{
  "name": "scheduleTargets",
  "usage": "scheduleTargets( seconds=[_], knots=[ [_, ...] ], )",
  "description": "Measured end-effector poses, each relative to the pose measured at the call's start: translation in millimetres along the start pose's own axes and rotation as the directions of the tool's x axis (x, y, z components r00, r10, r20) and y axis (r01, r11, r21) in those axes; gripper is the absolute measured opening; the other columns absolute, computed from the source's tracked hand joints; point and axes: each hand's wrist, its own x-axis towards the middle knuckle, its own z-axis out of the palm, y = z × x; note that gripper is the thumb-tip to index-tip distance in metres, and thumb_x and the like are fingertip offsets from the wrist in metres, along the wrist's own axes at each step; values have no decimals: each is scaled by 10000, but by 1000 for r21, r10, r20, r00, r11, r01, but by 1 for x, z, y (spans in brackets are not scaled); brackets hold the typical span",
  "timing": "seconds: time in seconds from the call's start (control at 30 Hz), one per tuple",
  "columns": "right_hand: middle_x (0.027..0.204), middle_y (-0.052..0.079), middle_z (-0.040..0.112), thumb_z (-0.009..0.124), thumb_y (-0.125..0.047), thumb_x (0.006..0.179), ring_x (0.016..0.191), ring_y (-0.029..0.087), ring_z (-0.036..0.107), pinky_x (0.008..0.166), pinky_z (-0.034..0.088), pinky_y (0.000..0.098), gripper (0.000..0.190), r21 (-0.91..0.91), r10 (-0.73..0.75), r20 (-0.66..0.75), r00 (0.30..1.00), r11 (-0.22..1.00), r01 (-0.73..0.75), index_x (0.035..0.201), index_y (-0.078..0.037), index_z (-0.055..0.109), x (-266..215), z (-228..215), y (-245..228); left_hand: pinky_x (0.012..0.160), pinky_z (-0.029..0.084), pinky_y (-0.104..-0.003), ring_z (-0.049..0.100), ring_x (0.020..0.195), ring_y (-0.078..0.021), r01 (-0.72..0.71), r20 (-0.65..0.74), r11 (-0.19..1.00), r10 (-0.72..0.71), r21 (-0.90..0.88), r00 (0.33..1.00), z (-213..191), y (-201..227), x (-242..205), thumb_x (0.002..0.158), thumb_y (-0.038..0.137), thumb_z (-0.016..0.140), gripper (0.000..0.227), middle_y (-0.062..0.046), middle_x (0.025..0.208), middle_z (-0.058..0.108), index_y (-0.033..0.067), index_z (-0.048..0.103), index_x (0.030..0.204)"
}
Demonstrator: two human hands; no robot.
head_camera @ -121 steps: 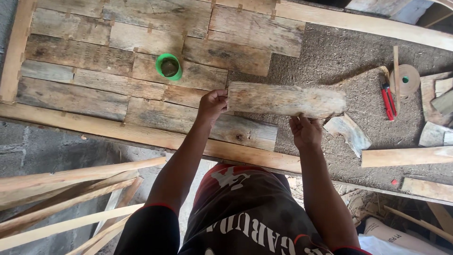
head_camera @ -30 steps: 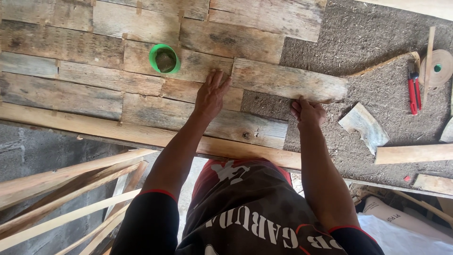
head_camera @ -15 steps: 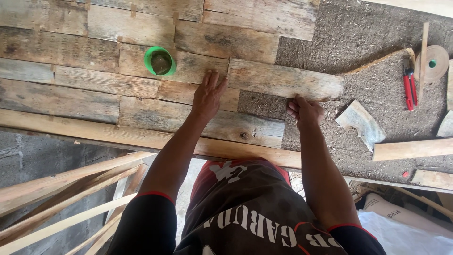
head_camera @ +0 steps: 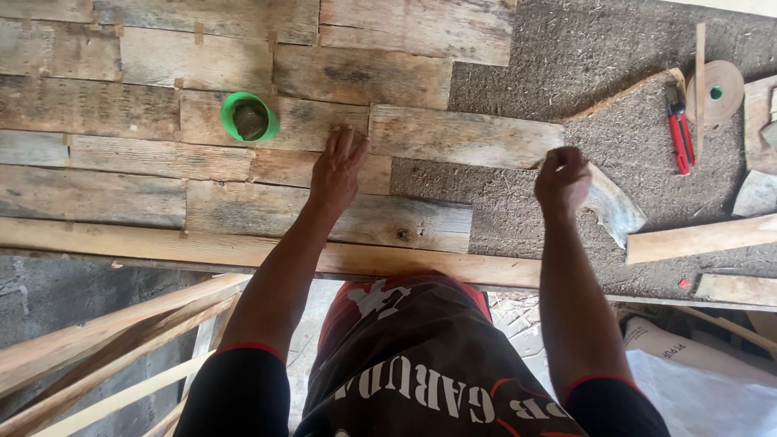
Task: Applying thin veneer or wood strips to a surface using a utility knife.
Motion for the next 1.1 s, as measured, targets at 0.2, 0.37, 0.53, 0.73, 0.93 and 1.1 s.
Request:
scheduleTargets(
  seconds=[0.2, 0.37, 0.53, 0.73, 0.93, 1.1],
  knots=[
    [1338, 198, 681, 622, 87, 952, 1029, 275, 702, 673, 611, 338, 400, -205, -460, 28, 888, 866, 455, 1325, -53, 658, 43, -51, -27, 1035, 545, -449, 356, 1458, -433, -18, -9, 999, 18, 34, 1000, -1, 0, 0, 800, -75, 662, 720, -203, 1579, 384, 128, 534, 1479],
    [1424, 182, 641, 529, 163, 868, 1157, 328, 657, 838, 601, 395, 666, -229, -510, 261, 820, 792, 566, 1475, -100, 607, 59, -56, -28, 1042, 539, -451, 362, 1461, -438, -18, -21, 999, 19, 33, 1000, -4, 3, 0, 811, -76, 669, 703, -199, 1566, 395, 127, 541, 1472],
    [1267, 158, 681, 583, -178, 1101, 1100, 303, 650, 902, 576, 451, 244, -282, -354, 399, 846, 830, 481, 1323, -126, 670, 59, -71, -9, 1030, 547, -445, 366, 1462, -439, 4, -1, 1000, -4, -3, 1000, -10, 5, 1, 806, -92, 671, 691, -200, 1561, 400, 119, 555, 1454],
    [1071, 203, 704, 589, -330, 1111, 945, 329, 651, 821, 562, 495, 320, -696, 9, 398, 917, 654, 296, 1180, -41, 704, 62, -82, 23, 1006, 575, -444, 381, 1452, -431, -28, -60, 999, 29, 18, 998, -2, 3, -1, 794, -111, 668, 691, -203, 1544, 415, 111, 567, 1441],
    [1184, 201, 686, 674, -196, 1078, 875, 276, 663, 695, 577, 407, 139, -371, -46, 104, 993, 925, 82, 1070, -81, 751, 54, -52, 66, 971, 592, -443, 376, 1469, -415, 3, -55, 1000, -4, -21, 998, 1, 2, -1, 828, -152, 642, 671, -175, 1548, 433, 132, 579, 1433],
    [1102, 116, 773, 689, -178, 1022, 833, 192, 714, 756, 576, 350, 154, -105, -163, 124, 979, 979, 177, 1150, -129, 760, 39, -25, 53, 926, 604, -434, 373, 1457, -425, 16, -10, 1000, -16, -13, 1000, -1, 3, 0, 801, -159, 641, 704, -187, 1547, 422, 122, 569, 1443]
  ],
)
